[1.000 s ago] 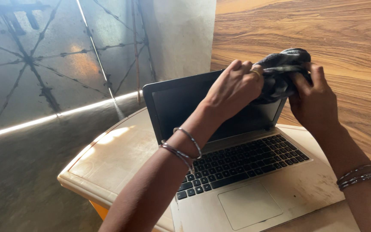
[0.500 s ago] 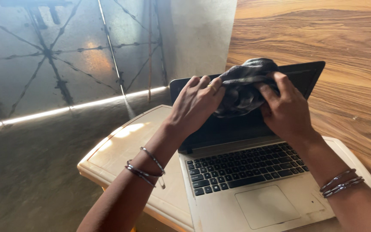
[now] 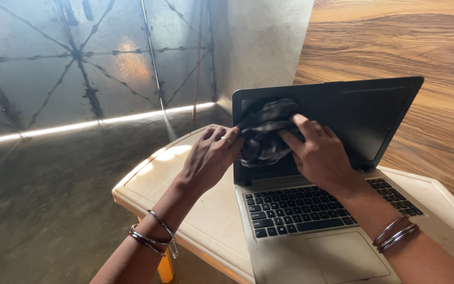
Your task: The person wipes the side of a dark refrigerator with a cloth while sitting on the floor. They then move to a small table and clean a laptop, wiping the keyboard, screen, and exterior casing with the same cloth.
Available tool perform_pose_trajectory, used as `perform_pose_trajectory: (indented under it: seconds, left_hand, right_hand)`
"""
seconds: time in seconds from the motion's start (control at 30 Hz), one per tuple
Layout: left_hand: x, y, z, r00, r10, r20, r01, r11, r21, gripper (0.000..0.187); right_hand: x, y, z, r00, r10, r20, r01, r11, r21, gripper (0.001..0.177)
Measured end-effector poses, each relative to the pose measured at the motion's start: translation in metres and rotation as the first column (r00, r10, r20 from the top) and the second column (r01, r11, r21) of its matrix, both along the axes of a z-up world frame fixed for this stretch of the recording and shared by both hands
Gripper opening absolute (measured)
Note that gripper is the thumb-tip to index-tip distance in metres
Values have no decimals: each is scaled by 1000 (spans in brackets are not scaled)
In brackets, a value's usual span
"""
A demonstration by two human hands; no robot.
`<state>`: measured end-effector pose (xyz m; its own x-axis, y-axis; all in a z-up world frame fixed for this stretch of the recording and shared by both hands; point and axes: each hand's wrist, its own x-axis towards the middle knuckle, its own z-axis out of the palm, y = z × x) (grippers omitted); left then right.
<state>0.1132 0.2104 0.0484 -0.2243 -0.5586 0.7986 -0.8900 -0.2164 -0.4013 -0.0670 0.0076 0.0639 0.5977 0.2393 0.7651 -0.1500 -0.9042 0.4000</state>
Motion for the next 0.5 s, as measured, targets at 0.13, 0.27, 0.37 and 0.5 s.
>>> perform_pose_trajectory:
  seconds: [0.13, 0.27, 0.37, 0.5]
  left_hand:
    - [11, 10, -19, 998, 65, -25, -64, 996, 66, 33]
    - [16, 19, -37, 994, 104, -46, -99, 991, 89, 30]
    - [17, 25, -49, 990, 129, -58, -121, 984, 129, 30]
    - [18, 26, -65, 981, 179, -69, -163, 967, 194, 26]
  right_hand:
    - [8, 12, -7, 996, 21, -82, -20, 1000, 2, 41]
    - [14, 18, -16, 985, 30, -168, -27, 999, 21, 39]
    - [19, 20, -26, 984, 32, -174, -41, 998, -47, 42]
    - [24, 20, -39, 962, 67, -264, -81, 996, -42, 43]
